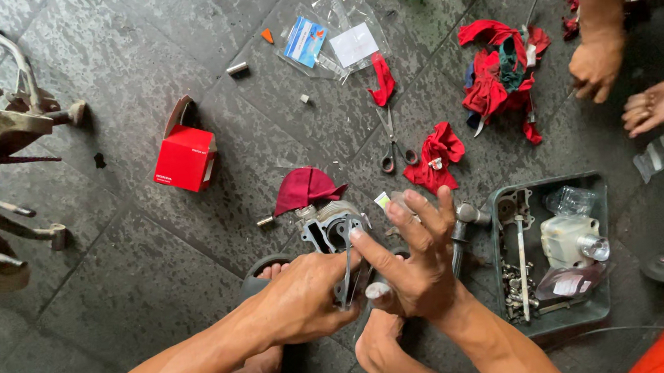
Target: The person sits on the floor and assembles a small engine cylinder. They place a gasket onto the cylinder, apply sealant to the gasket, and then position the gasket onto the cylinder. The person also handles a green plastic bottle and a tube of sealant.
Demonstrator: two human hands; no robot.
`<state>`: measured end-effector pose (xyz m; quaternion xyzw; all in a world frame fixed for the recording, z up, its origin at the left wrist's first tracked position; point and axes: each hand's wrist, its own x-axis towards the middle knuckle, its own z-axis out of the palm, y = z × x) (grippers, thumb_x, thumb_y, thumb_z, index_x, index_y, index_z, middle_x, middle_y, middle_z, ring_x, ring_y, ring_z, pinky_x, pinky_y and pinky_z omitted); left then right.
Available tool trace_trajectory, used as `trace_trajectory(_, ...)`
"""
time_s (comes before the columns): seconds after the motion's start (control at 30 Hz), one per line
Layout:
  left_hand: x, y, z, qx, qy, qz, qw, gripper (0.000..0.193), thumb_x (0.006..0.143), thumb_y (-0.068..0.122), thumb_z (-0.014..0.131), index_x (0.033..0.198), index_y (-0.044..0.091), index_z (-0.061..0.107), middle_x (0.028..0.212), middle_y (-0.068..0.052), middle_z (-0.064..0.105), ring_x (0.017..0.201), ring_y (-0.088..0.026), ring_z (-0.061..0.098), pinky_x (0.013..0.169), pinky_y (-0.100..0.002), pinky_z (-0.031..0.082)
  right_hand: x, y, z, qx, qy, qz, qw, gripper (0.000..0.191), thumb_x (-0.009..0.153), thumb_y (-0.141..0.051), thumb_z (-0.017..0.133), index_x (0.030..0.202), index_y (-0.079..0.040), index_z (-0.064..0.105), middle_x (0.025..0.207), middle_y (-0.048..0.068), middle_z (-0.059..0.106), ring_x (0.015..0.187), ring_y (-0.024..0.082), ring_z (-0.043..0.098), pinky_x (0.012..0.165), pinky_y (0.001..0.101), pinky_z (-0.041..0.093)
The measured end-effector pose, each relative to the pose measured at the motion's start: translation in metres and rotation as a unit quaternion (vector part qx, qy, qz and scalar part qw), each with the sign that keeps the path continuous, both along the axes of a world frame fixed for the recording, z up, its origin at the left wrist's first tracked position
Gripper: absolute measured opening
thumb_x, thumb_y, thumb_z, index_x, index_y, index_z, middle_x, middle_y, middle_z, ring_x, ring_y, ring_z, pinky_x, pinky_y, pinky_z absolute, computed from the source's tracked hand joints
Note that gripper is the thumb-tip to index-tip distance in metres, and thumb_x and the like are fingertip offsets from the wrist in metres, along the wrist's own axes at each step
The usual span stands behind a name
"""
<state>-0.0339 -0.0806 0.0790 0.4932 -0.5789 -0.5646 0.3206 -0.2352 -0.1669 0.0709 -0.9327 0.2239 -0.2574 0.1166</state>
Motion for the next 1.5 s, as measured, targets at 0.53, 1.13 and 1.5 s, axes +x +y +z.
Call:
trace_trajectory(0.53,0.008,-0.001,0.007,0.046,-0.048,-0.063,0.996,0.033,0.076,0.020,0.075,0.098,0.004,0.057,0.076,-0.021,0.069,0.074,-0.045,0.067,0.062,-0.051,0.052,-0.003,0.011,0.006,-0.001,-0.055,0.106,0.993,0.053,0.110,-0.058,0.036,0.126,-0.025,0.074,0.149,0.007,0.044,0.144,0.030,0.039,0.128,0.0621,0.020)
trace_trajectory(1.13,0.027,0.005,-0.020,0.188,0.229,-0.086,0.951,0.023,0.077,0.014,0.076,0.094,0.007,0.061,0.079,0.002,0.062,0.076,-0.009,0.057,0.068,-0.031,0.051,-0.026,0.000,-0.016,0.710,-0.191,-0.024,0.677,0.063,0.092,0.002,0.070,0.150,-0.003,0.045,0.113,0.012,0.066,0.106,0.016,0.065,0.095,0.0295,0.054)
trace_trajectory(1.5,0.002,0.011,-0.071,0.204,0.699,0.123,0.675,0.037,0.098,0.009,0.071,0.129,-0.008,0.062,0.105,-0.019,0.070,0.101,-0.031,0.071,0.100,-0.045,0.056,0.001,0.025,-0.029,0.727,-0.413,-0.152,0.526,0.050,0.089,0.009,0.067,0.132,-0.007,0.047,0.099,0.011,0.064,0.085,0.017,0.065,0.078,0.0326,0.056)
